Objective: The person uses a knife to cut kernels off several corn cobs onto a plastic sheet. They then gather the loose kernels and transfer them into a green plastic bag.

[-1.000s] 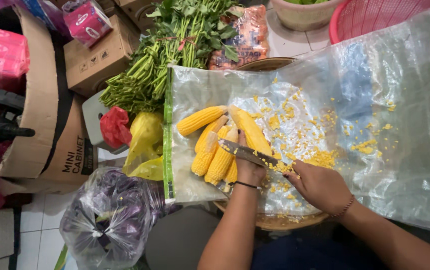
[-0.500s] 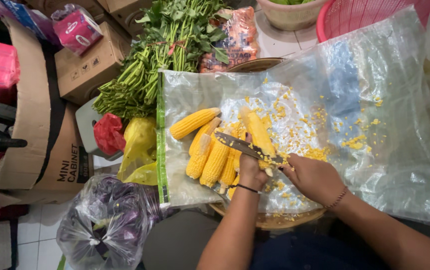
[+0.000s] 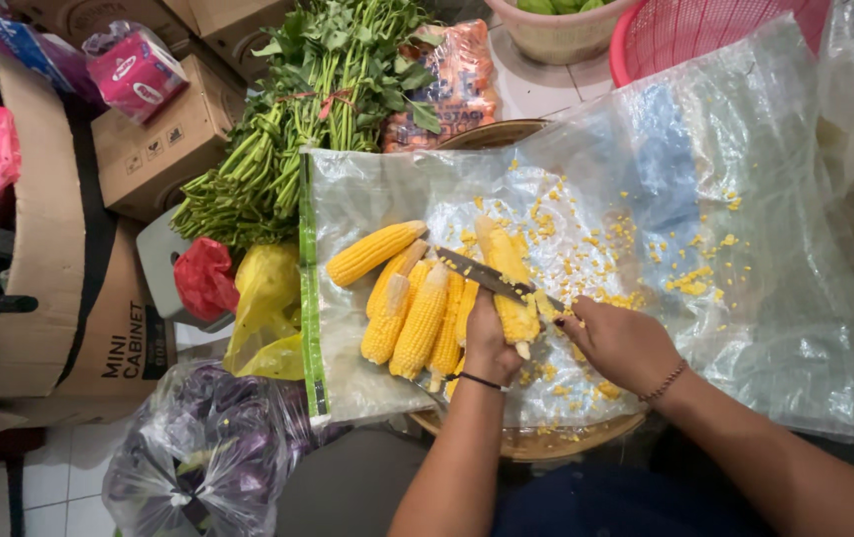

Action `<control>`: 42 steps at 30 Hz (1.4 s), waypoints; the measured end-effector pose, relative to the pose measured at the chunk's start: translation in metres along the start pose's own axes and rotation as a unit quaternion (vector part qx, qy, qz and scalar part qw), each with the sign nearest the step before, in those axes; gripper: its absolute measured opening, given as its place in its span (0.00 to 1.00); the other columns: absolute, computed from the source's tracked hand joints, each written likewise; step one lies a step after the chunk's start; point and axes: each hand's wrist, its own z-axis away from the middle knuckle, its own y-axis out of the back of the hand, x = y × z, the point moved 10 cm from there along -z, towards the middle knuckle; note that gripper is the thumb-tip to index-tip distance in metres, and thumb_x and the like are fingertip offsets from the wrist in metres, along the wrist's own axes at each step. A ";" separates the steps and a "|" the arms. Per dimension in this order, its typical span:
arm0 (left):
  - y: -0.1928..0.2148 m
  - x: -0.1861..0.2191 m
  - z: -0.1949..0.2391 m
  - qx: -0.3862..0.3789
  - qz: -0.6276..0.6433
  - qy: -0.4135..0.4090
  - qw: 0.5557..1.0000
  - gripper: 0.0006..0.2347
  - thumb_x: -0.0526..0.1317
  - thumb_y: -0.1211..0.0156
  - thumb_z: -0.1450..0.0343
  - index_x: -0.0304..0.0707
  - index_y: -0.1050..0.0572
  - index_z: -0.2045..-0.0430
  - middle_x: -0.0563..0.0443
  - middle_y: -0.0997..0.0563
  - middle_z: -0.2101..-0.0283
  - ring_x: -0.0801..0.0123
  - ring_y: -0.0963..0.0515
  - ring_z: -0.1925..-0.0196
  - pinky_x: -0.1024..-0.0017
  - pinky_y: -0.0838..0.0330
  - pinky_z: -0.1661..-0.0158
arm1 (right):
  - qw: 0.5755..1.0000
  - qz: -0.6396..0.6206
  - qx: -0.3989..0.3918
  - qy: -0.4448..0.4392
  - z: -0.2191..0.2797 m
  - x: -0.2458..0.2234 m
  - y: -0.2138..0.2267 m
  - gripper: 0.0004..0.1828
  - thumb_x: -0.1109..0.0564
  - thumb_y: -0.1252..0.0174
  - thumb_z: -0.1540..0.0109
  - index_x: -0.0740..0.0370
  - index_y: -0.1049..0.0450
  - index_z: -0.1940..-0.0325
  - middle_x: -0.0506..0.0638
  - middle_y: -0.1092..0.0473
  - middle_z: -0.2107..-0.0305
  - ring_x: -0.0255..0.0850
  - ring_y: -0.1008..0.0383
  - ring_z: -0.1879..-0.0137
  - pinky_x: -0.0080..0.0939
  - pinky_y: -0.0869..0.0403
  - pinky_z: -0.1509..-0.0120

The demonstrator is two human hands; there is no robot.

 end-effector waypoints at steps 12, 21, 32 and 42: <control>-0.016 -0.012 0.008 -0.029 -0.016 0.030 0.999 0.19 0.53 0.57 0.20 0.36 0.26 0.52 0.47 0.17 0.63 0.63 0.17 0.67 0.65 0.20 0.69 | 1.000 0.005 0.003 -0.020 -0.007 0.005 0.010 0.18 0.39 0.50 0.34 0.55 0.29 0.63 0.57 0.25 0.73 0.59 0.23 0.63 0.59 0.27 0.61; -0.031 -0.032 0.024 -0.055 -0.031 0.084 0.994 0.19 0.53 0.58 0.19 0.37 0.26 0.49 0.48 0.17 0.63 0.64 0.17 0.70 0.65 0.21 0.72 | 0.999 -0.001 0.045 -0.016 -0.014 0.011 0.018 0.17 0.41 0.50 0.34 0.55 0.28 0.63 0.58 0.25 0.72 0.61 0.24 0.63 0.60 0.27 0.61; -0.039 -0.038 0.032 -0.097 -0.044 0.133 0.985 0.21 0.56 0.58 0.20 0.39 0.26 0.48 0.47 0.19 0.66 0.62 0.17 0.71 0.65 0.21 0.75 | 0.998 0.020 0.057 -0.031 -0.015 0.018 0.025 0.17 0.40 0.50 0.34 0.55 0.28 0.63 0.55 0.24 0.72 0.58 0.23 0.64 0.59 0.26 0.62; -0.034 -0.010 0.031 -0.097 -0.038 0.097 0.990 0.19 0.54 0.57 0.19 0.40 0.28 0.47 0.44 0.18 0.61 0.60 0.17 0.69 0.63 0.21 0.74 | 0.998 0.028 0.033 -0.041 -0.016 0.023 0.025 0.20 0.38 0.52 0.33 0.55 0.29 0.63 0.55 0.25 0.72 0.58 0.23 0.63 0.59 0.26 0.62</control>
